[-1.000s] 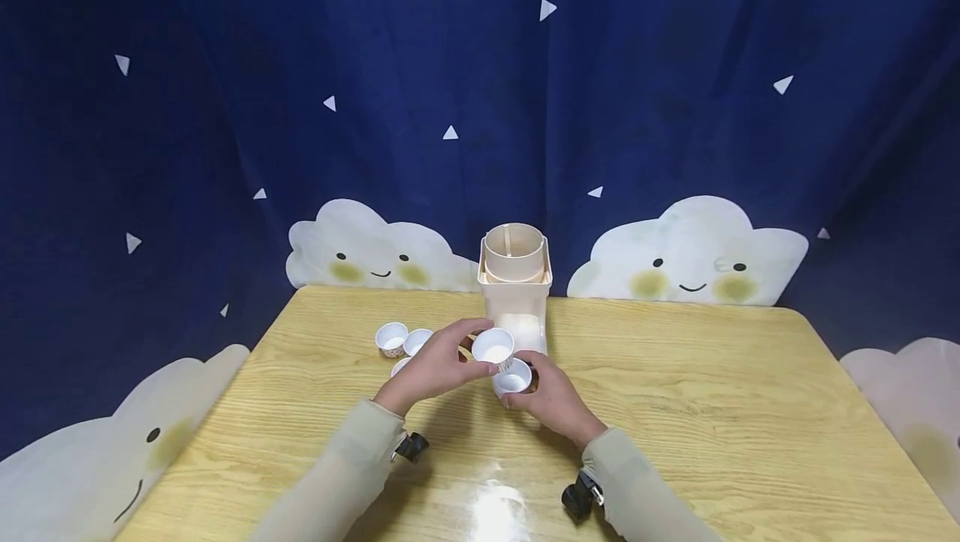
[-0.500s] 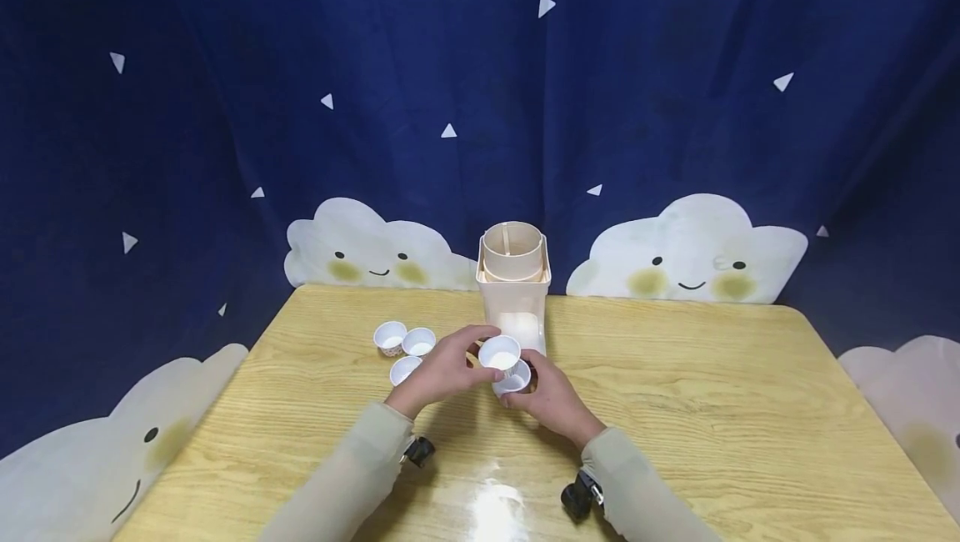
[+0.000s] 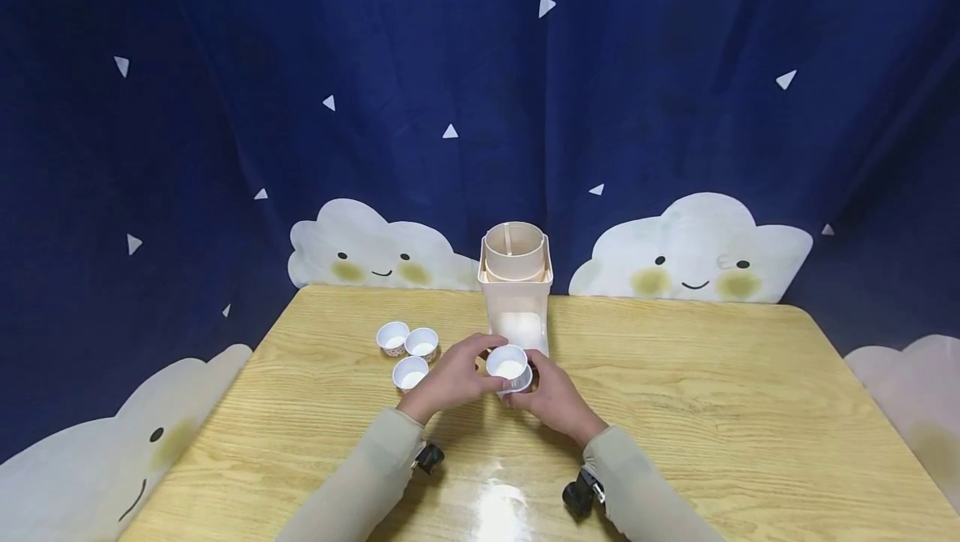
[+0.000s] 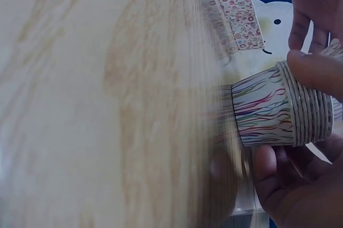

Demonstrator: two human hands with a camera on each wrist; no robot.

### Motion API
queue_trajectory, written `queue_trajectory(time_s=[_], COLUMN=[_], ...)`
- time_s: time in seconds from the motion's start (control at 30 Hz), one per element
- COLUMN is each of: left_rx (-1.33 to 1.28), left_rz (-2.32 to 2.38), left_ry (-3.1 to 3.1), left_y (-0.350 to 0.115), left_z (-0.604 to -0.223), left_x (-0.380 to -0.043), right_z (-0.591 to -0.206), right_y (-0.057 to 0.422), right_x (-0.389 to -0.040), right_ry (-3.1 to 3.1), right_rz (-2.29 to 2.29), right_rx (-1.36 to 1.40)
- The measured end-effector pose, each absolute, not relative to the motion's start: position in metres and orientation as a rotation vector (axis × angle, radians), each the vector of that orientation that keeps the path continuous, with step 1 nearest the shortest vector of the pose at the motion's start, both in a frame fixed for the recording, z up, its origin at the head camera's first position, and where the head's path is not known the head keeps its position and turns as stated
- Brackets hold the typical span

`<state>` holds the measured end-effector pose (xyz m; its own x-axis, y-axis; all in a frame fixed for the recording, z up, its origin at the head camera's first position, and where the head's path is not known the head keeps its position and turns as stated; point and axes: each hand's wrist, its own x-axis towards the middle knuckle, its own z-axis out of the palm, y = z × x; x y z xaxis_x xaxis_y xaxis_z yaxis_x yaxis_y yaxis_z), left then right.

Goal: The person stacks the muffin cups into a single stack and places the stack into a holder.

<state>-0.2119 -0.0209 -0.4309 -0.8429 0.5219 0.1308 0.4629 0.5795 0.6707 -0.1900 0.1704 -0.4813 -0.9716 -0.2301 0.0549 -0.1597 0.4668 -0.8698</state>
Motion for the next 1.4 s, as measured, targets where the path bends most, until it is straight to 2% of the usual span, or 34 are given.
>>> queue_trajectory(time_s=[0.8, 1.4], left_rx=[0.867, 0.747], left_rz=[1.059, 1.133], left_ry=[2.751, 2.703], left_y=[-0.021, -0.037], left_z=[-0.432, -0.43], left_x=[-0.207, -0.207], right_z=[-0.484, -0.483], right_y=[0.17, 0.17], right_x=[-0.191, -0.192], right_ry=[2.67, 2.709], right_rz=[-1.519, -1.467], right_rx=[-0.334, -0.312])
